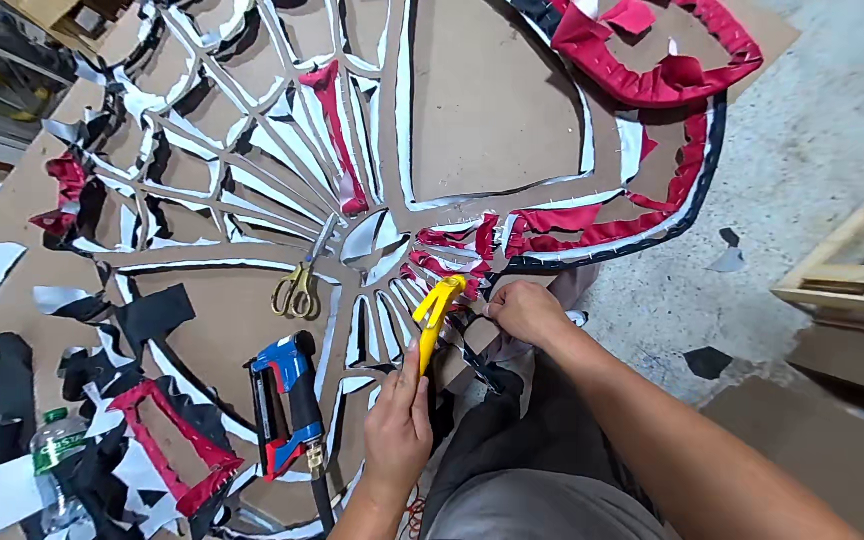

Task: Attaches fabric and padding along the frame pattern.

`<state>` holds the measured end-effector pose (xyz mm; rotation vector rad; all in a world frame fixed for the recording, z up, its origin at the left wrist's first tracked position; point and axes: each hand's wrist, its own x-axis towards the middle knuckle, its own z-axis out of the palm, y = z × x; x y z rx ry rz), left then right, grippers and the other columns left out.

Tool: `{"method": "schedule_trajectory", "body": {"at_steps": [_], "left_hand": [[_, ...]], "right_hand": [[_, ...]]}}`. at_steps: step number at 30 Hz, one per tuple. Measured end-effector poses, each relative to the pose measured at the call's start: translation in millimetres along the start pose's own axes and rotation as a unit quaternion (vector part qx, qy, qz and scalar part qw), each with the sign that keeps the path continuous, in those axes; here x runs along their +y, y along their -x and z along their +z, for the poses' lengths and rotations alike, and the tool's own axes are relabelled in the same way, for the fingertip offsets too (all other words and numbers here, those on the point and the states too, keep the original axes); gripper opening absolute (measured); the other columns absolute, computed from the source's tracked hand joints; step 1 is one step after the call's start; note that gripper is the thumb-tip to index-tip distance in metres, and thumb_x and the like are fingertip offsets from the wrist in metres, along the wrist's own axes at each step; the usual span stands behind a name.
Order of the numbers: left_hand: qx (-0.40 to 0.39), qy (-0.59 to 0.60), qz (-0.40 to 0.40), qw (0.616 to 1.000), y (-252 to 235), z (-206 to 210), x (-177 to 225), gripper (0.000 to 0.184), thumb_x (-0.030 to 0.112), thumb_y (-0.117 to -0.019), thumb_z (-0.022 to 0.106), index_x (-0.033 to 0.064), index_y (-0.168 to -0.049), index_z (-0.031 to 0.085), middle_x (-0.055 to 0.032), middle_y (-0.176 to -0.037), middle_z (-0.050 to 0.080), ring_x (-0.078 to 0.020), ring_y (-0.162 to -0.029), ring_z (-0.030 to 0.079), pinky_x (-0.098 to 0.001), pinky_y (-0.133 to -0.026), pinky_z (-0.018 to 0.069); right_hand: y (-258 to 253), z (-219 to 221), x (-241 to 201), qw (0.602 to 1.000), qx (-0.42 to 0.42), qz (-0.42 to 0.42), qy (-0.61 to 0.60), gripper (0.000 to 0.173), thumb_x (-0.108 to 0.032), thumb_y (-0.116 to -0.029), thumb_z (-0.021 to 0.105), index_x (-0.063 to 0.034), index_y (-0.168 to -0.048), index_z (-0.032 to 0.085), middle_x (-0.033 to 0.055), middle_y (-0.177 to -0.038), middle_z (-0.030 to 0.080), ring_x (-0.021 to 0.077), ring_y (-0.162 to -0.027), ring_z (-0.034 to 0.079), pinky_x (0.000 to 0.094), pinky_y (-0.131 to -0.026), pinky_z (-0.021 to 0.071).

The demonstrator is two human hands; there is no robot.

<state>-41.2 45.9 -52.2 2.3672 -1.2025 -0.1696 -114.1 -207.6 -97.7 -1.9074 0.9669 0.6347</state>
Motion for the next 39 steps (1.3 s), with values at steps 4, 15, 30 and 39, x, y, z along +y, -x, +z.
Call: {"method": "schedule_trajectory", "body": {"at_steps": [4,15,30,39], "left_hand": [[-0.057,-0.05,-0.014,0.997,6,12,-13,0.042,0.024,-0.1048,0.049,0.011,-0.143,0.063,-0.0119,-0.088,0.073,-0.024,-0.068,0.072,-0.0433,-0.061,0.0616],[-0.031,-0.005,-0.008,0.999,10,3,-5,0.042,0.023,-0.1066,0.048,0.0024,-0.141,0.062,-0.013,-0.101,0.074,-0.0188,-0.079,0.073,-0.0356,-0.073,0.0629],[-0.029,-0.035,-0.045,0.998,50,-15,-17,0.042,0.026,-0.1071,0.047,0.0077,-0.14,0.065,-0.0108,-0.089,0.071,-0.0171,-0.068,0.067,-0.0338,-0.062,0.0599],[0.012,-0.017,-0.037,0.999,50,-14,-8,0.042,0.024,-0.108,0.046,0.0009,-0.139,0.063,-0.0125,-0.09,0.069,-0.0158,-0.071,0.067,-0.0302,-0.066,0.0593]], "right_hand": [[2,-1,-5,1.0,-0.012,0.004,0.01,0.035,-0.041,-0.1,0.059,-0.0127,-0.084,0.071,0.0103,-0.084,0.069,0.0309,-0.087,0.068,0.0567,-0.075,0.0514],[0,0,1,1.0,-0.009,-0.008,0.001,0.034,-0.04,-0.1011,0.058,-0.0134,-0.087,0.075,0.0093,-0.086,0.072,0.0302,-0.089,0.069,0.057,-0.078,0.0524],[-5,-12,-19,0.991,0.025,-0.021,0.13,0.04,-0.05,-0.0948,0.068,-0.0104,-0.093,0.071,0.0131,-0.089,0.07,0.0334,-0.092,0.068,0.0577,-0.083,0.0506],[-6,-11,-17,0.992,0.027,-0.019,0.121,0.04,-0.05,-0.0958,0.067,-0.0105,-0.093,0.07,0.0134,-0.088,0.07,0.0338,-0.092,0.068,0.0581,-0.083,0.0501]]}}
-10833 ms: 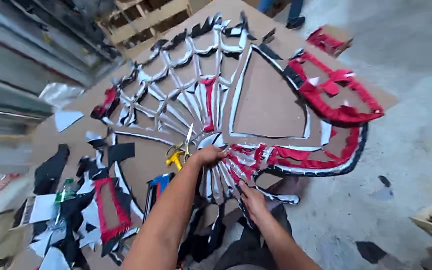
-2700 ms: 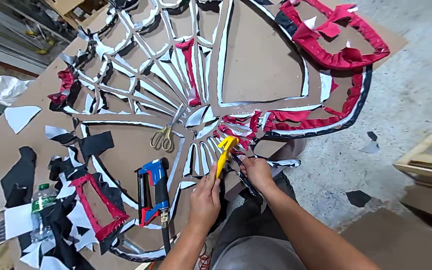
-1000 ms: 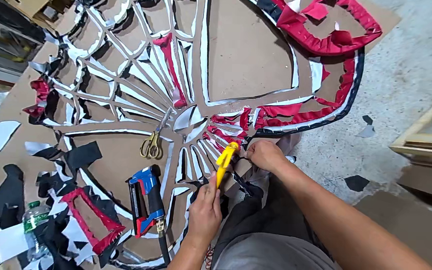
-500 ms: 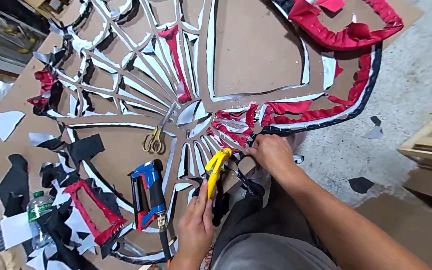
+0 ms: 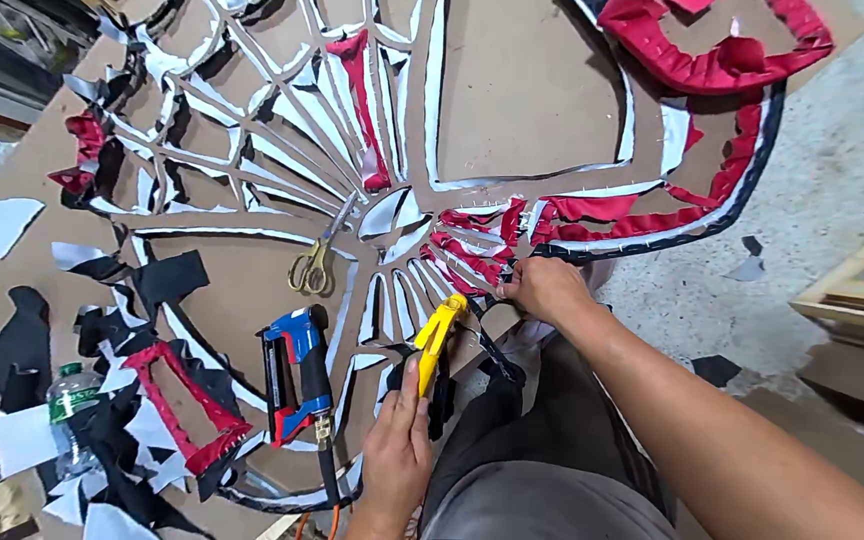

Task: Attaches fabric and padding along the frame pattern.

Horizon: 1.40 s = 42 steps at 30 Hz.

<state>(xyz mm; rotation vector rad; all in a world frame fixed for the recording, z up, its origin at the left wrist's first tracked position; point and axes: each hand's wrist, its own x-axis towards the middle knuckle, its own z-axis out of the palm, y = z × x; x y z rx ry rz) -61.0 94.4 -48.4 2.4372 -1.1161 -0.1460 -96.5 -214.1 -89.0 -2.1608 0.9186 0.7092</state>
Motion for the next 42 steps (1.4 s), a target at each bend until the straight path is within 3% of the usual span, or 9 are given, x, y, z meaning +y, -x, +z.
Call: {"method": "schedule_trajectory", "body": {"at_steps": [3,7,10,17,21,25,30,35,42], "left_hand": [[-0.038,-0.038,-0.006,0.999,6,16,-12,0.042,0.024,-0.1056,0.048,0.0063,-0.14,0.064,-0.0121,-0.086,0.071,-0.0219,-0.066,0.069,-0.04,-0.058,0.0602],[-0.014,-0.016,0.002,1.0,2,6,-3,0.042,0.024,-0.1073,0.047,0.0015,-0.138,0.064,-0.0126,-0.089,0.069,-0.0179,-0.07,0.067,-0.0325,-0.065,0.06],[-0.044,-0.049,0.005,0.998,8,20,-17,0.042,0.023,-0.1055,0.048,0.0058,-0.141,0.063,-0.0132,-0.088,0.071,-0.0231,-0.065,0.07,-0.0405,-0.058,0.0608],[-0.066,-0.057,0.002,0.996,9,17,-16,0.042,0.024,-0.1052,0.048,0.0073,-0.141,0.064,-0.0131,-0.086,0.07,-0.0241,-0.064,0.069,-0.0424,-0.056,0.06],[-0.027,-0.032,0.006,0.999,1,10,-6,0.043,0.024,-0.1071,0.046,0.0022,-0.14,0.063,-0.0138,-0.09,0.07,-0.0212,-0.069,0.069,-0.037,-0.063,0.0606],[-0.059,-0.043,-0.008,0.997,-5,17,-15,0.043,0.025,-0.1056,0.047,0.0089,-0.142,0.064,-0.0116,-0.089,0.072,-0.0218,-0.066,0.07,-0.0399,-0.06,0.061],[-0.055,-0.046,0.01,0.997,5,25,-17,0.042,0.023,-0.1052,0.048,0.0056,-0.14,0.063,-0.0142,-0.089,0.072,-0.0252,-0.066,0.071,-0.0433,-0.057,0.0611],[-0.002,-0.005,0.009,1.0,-8,12,5,0.042,0.023,-0.1066,0.047,0.0005,-0.138,0.064,-0.0138,-0.092,0.071,-0.0186,-0.071,0.069,-0.0339,-0.065,0.0608],[0.002,-0.011,0.029,1.0,-19,30,12,0.04,0.021,-0.1054,0.05,0.0021,-0.137,0.065,-0.0135,-0.092,0.071,-0.0194,-0.07,0.069,-0.0347,-0.063,0.0608]], "right_hand": [[-1,2,-3,1.0,0.0,0.0,0.004,0.038,-0.049,-0.0955,0.067,-0.0113,-0.092,0.07,0.0121,-0.088,0.07,0.0327,-0.091,0.068,0.0571,-0.082,0.0506],[-1,1,0,1.0,0.001,-0.001,0.001,0.039,-0.049,-0.0959,0.067,-0.0103,-0.093,0.07,0.0138,-0.089,0.07,0.0342,-0.092,0.068,0.0577,-0.082,0.0499],[-1,2,-2,1.0,0.004,-0.006,0.002,0.039,-0.049,-0.0957,0.067,-0.0103,-0.092,0.07,0.0131,-0.089,0.07,0.0335,-0.092,0.068,0.0571,-0.083,0.0504],[0,0,-2,1.0,-0.004,-0.003,0.001,0.04,-0.05,-0.0964,0.067,-0.0095,-0.093,0.07,0.0142,-0.091,0.07,0.0347,-0.095,0.068,0.0576,-0.085,0.0504],[-1,2,4,1.0,0.005,-0.008,-0.005,0.038,-0.048,-0.0966,0.067,-0.0099,-0.094,0.07,0.0138,-0.09,0.07,0.0342,-0.092,0.068,0.0581,-0.082,0.0512],[-1,-2,3,1.0,0.007,-0.006,-0.002,0.04,-0.049,-0.0962,0.067,-0.0097,-0.097,0.071,0.0144,-0.092,0.071,0.0344,-0.095,0.069,0.0585,-0.085,0.0516],[-1,0,2,1.0,0.004,-0.004,-0.004,0.039,-0.049,-0.0963,0.067,-0.0098,-0.097,0.071,0.0148,-0.094,0.071,0.0347,-0.096,0.068,0.0583,-0.085,0.0515],[-2,0,3,1.0,0.006,-0.005,-0.023,0.037,-0.046,-0.0954,0.069,-0.0094,-0.096,0.072,0.0151,-0.093,0.071,0.0354,-0.096,0.068,0.0592,-0.085,0.0513],[-2,-2,3,0.999,-0.014,-0.01,-0.027,0.033,-0.039,-0.1007,0.061,-0.0074,-0.093,0.068,0.0148,-0.092,0.07,0.0338,-0.095,0.068,0.0563,-0.083,0.0523]]}}
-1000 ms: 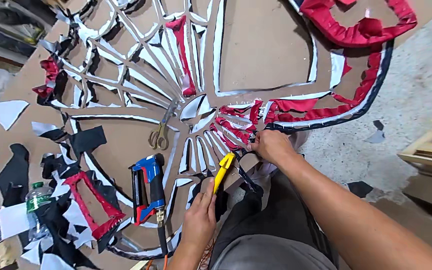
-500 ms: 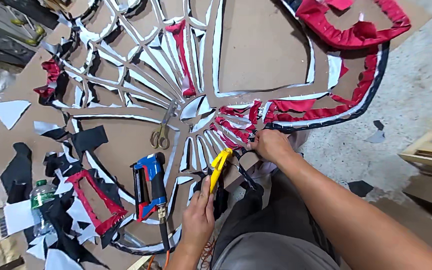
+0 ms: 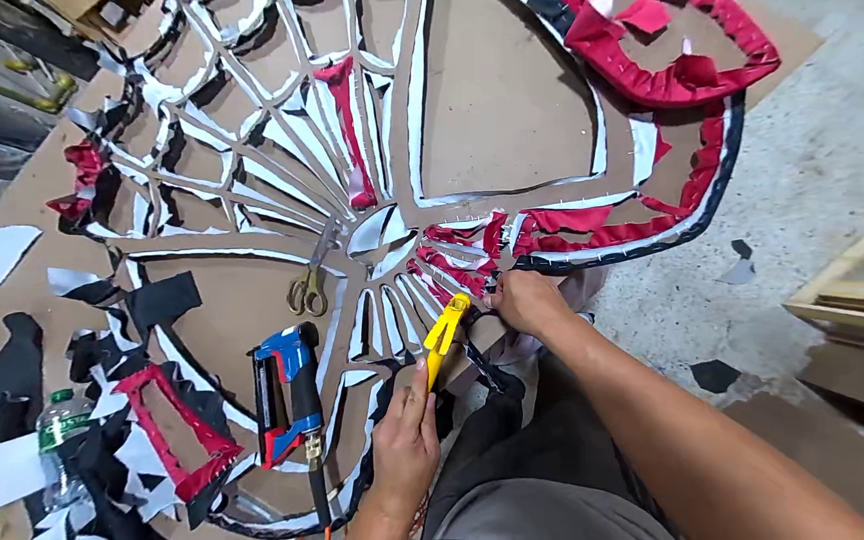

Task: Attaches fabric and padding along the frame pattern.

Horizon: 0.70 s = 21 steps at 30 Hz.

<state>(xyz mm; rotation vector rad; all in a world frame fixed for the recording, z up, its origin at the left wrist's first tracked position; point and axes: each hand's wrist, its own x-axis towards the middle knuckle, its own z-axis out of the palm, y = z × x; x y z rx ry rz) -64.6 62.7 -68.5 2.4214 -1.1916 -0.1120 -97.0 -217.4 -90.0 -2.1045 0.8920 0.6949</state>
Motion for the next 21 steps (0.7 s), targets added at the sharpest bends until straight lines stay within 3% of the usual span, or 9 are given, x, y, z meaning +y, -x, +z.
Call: {"method": "schedule_trajectory", "body": {"at_steps": [3,8,10,12,15,18,21], "left_hand": [[-0.066,-0.022,-0.017,0.997,-3,10,-12,0.042,0.023,-0.1054,0.049,0.01,-0.142,0.063,-0.0122,-0.093,0.073,-0.0233,-0.07,0.072,-0.0423,-0.061,0.0619],[0.002,-0.006,0.0,1.0,-14,-14,1,0.042,0.021,-0.1066,0.048,-0.0014,-0.139,0.062,-0.0164,-0.103,0.073,-0.0205,-0.083,0.073,-0.0354,-0.075,0.0619],[-0.046,-0.028,0.01,0.998,-7,3,-14,0.041,0.023,-0.1049,0.05,0.0058,-0.14,0.063,-0.0149,-0.096,0.073,-0.0252,-0.074,0.073,-0.0436,-0.063,0.0623],[-0.071,-0.015,0.0,0.997,-12,-5,-10,0.041,0.024,-0.1052,0.05,0.0104,-0.141,0.064,-0.0118,-0.095,0.074,-0.0226,-0.073,0.073,-0.042,-0.065,0.0626],[-0.017,-0.001,0.001,1.0,-14,-19,5,0.042,0.022,-0.1069,0.047,0.0001,-0.139,0.062,-0.0154,-0.102,0.073,-0.0199,-0.081,0.072,-0.036,-0.073,0.0621],[-0.092,-0.053,-0.004,0.994,-6,0,-11,0.042,0.023,-0.105,0.048,0.0096,-0.142,0.062,-0.0139,-0.094,0.072,-0.0266,-0.071,0.072,-0.0457,-0.06,0.0615],[-0.119,-0.048,-0.013,0.992,-13,5,-8,0.043,0.025,-0.1051,0.047,0.0128,-0.144,0.062,-0.0134,-0.094,0.073,-0.027,-0.072,0.073,-0.0461,-0.061,0.0617]], "right_hand": [[-1,0,-1,1.0,-0.007,0.001,-0.004,0.03,-0.036,-0.1012,0.06,-0.0085,-0.094,0.069,0.0139,-0.093,0.07,0.033,-0.096,0.069,0.0564,-0.083,0.0529],[-3,2,5,1.0,0.005,-0.008,-0.025,0.029,-0.036,-0.0998,0.063,-0.008,-0.093,0.07,0.0149,-0.091,0.07,0.0347,-0.094,0.068,0.0579,-0.082,0.0527],[-2,5,5,1.0,0.009,-0.009,-0.024,0.029,-0.036,-0.0998,0.063,-0.0083,-0.093,0.07,0.0152,-0.093,0.07,0.0348,-0.095,0.068,0.0584,-0.082,0.0526],[0,9,7,0.999,0.012,-0.011,-0.031,0.03,-0.035,-0.0989,0.063,-0.0073,-0.096,0.072,0.0171,-0.096,0.071,0.0374,-0.098,0.068,0.0617,-0.084,0.0528],[-1,8,9,1.0,0.005,-0.006,-0.025,0.03,-0.036,-0.1,0.062,-0.0077,-0.095,0.071,0.0159,-0.094,0.071,0.0359,-0.096,0.069,0.0597,-0.083,0.0528],[2,9,2,1.0,-0.002,-0.012,-0.011,0.029,-0.034,-0.1016,0.059,-0.0081,-0.096,0.07,0.0152,-0.094,0.071,0.0344,-0.097,0.069,0.0573,-0.084,0.0534],[-1,5,9,0.999,-0.005,-0.028,-0.032,0.029,-0.033,-0.1023,0.058,-0.0064,-0.096,0.069,0.0167,-0.093,0.07,0.0359,-0.095,0.068,0.059,-0.081,0.0531]]}}
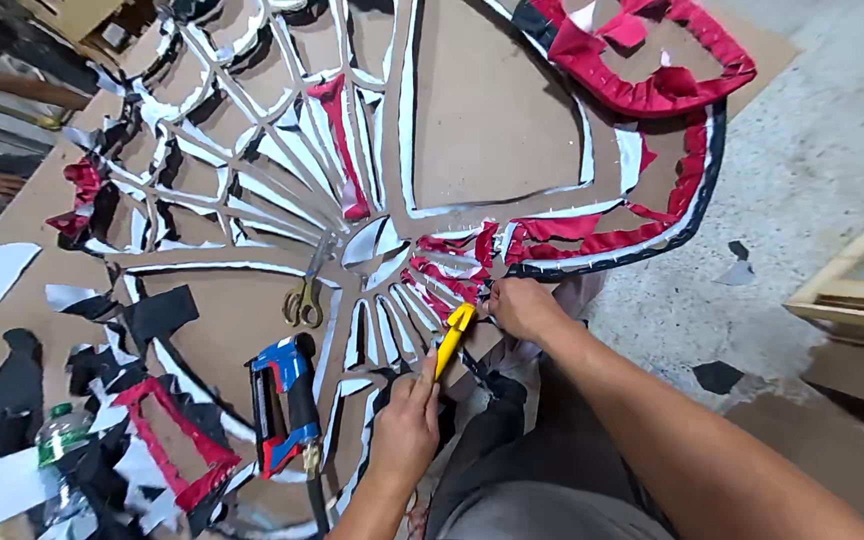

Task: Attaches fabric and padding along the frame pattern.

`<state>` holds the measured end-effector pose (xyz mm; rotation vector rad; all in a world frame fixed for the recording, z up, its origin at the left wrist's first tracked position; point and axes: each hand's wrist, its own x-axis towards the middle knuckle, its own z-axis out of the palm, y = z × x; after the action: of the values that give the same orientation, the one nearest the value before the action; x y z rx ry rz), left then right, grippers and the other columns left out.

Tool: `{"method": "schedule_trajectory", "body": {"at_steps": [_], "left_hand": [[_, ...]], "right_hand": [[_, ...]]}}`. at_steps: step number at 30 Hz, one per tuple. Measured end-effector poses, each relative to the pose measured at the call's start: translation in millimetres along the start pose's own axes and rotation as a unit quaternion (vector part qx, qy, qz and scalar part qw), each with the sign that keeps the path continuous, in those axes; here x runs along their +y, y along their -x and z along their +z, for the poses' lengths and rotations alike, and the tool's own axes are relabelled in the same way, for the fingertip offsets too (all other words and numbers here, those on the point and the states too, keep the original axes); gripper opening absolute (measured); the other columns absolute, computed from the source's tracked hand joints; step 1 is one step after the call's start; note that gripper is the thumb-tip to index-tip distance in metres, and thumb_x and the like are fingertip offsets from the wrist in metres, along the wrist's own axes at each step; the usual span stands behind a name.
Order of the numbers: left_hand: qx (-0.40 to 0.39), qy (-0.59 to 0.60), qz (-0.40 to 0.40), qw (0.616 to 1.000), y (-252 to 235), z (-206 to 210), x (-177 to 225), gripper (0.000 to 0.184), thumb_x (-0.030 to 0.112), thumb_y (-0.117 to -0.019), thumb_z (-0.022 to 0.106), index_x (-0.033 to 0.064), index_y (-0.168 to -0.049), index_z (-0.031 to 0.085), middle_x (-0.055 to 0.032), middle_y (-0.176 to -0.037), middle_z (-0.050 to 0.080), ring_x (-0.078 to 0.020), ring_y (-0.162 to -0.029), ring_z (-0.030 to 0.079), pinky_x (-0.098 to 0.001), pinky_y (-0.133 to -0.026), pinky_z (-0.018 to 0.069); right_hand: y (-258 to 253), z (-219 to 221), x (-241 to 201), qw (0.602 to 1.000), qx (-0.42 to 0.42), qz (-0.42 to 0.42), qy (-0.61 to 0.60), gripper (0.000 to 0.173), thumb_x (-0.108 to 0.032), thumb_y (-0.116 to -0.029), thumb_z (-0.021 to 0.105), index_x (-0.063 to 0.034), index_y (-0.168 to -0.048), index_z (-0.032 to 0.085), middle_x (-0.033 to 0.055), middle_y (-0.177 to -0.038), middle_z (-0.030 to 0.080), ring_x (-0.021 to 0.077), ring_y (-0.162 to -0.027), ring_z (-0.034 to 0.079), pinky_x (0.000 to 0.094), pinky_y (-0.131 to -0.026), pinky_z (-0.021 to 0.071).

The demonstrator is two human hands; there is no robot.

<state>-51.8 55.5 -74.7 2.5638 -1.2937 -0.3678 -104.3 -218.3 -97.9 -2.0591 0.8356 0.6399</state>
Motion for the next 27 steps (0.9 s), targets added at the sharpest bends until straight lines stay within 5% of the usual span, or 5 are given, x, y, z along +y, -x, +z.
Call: {"method": "schedule_trajectory", "body": {"at_steps": [4,10,13,17,27], "left_hand": [[0.006,0.022,-0.003,1.0,2,1,-1,0.043,0.026,-0.1059,0.047,0.0132,-0.144,0.062,-0.0116,-0.095,0.073,-0.0246,-0.074,0.073,-0.0441,-0.063,0.0621],[0.12,0.058,0.004,0.991,1,-21,5,0.043,0.023,-0.1078,0.047,-0.0024,-0.139,0.061,-0.0163,-0.105,0.075,-0.0184,-0.086,0.074,-0.0335,-0.078,0.0619],[0.036,0.011,0.005,0.999,1,-3,-6,0.042,0.023,-0.1047,0.049,0.0089,-0.142,0.062,-0.0134,-0.093,0.073,-0.0258,-0.072,0.073,-0.045,-0.062,0.0623],[0.087,0.047,0.006,0.995,-8,-18,5,0.043,0.024,-0.1067,0.047,0.0061,-0.144,0.06,-0.0101,-0.09,0.073,-0.0188,-0.071,0.069,-0.0364,-0.066,0.0611],[0.048,0.005,-0.009,0.999,-11,-7,-14,0.043,0.023,-0.1049,0.05,0.0105,-0.145,0.06,-0.0114,-0.085,0.072,-0.0249,-0.068,0.071,-0.0455,-0.062,0.0614]], "right_hand": [[-5,-4,1,0.999,-0.012,0.026,-0.032,0.048,-0.052,-0.099,0.061,-0.0058,-0.092,0.071,0.017,-0.093,0.07,0.0362,-0.094,0.068,0.0606,-0.081,0.0533],[-10,-2,-4,0.998,0.014,0.052,-0.028,0.048,-0.05,-0.0972,0.065,-0.0048,-0.083,0.069,0.0169,-0.088,0.068,0.0356,-0.091,0.068,0.0586,-0.078,0.053],[-10,-2,-7,0.998,0.006,0.058,-0.018,0.047,-0.05,-0.0976,0.064,-0.0056,-0.083,0.069,0.0161,-0.089,0.068,0.035,-0.091,0.067,0.0577,-0.078,0.0531],[-8,-1,-5,0.998,0.01,0.058,-0.015,0.047,-0.05,-0.0976,0.065,-0.0053,-0.085,0.07,0.0169,-0.089,0.068,0.0359,-0.092,0.067,0.0584,-0.079,0.0529],[-11,-1,-8,0.998,0.005,0.057,-0.004,0.047,-0.05,-0.098,0.064,-0.0058,-0.084,0.069,0.0159,-0.088,0.068,0.0343,-0.091,0.067,0.0571,-0.078,0.0529]]}}
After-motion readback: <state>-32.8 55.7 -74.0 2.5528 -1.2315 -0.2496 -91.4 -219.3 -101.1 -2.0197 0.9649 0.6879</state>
